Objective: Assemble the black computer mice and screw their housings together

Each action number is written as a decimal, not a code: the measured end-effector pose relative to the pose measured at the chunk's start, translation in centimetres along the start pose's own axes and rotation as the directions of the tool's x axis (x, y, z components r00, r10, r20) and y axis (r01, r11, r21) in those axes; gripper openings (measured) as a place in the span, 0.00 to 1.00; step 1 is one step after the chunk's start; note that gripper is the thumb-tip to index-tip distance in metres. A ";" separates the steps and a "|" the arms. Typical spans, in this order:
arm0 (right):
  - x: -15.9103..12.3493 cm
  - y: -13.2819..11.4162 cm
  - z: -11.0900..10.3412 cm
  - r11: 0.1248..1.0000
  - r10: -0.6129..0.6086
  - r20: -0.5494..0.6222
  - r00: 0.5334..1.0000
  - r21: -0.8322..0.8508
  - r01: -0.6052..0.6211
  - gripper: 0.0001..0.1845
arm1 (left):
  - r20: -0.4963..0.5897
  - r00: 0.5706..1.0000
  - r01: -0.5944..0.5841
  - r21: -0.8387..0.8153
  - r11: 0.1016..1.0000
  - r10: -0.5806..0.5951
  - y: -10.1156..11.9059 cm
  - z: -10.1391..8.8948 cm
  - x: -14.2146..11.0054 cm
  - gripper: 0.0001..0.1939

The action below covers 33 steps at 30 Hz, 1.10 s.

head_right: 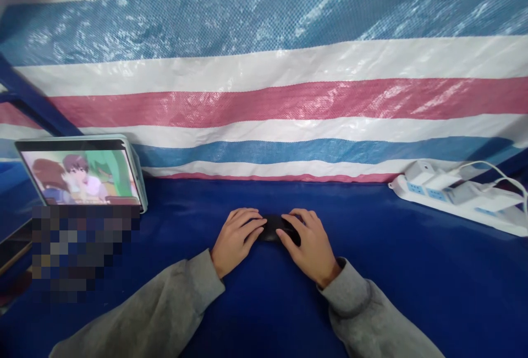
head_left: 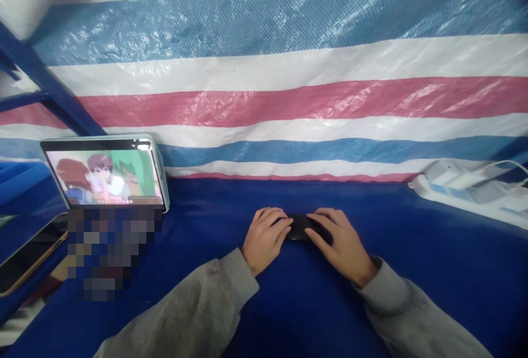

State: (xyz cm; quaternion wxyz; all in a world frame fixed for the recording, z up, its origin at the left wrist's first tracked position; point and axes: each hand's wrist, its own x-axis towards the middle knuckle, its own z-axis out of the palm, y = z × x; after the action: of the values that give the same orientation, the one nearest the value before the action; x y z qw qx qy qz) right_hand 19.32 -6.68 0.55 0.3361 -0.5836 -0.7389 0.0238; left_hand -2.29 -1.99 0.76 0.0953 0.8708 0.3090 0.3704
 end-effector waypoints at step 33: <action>-0.1 0.1 0.1 0.999 -0.023 0.033 0.999 -0.023 0.024 0.20 | -0.084 0.996 -0.004 -0.120 0.993 -0.007 0.0 0.0 -0.2 0.08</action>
State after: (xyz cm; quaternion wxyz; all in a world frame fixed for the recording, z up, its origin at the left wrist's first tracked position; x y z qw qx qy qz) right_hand 19.35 -6.72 0.34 0.3175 -0.5784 -0.7512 0.0208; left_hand -2.39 -2.14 0.67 0.1349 0.8469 0.2905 0.4245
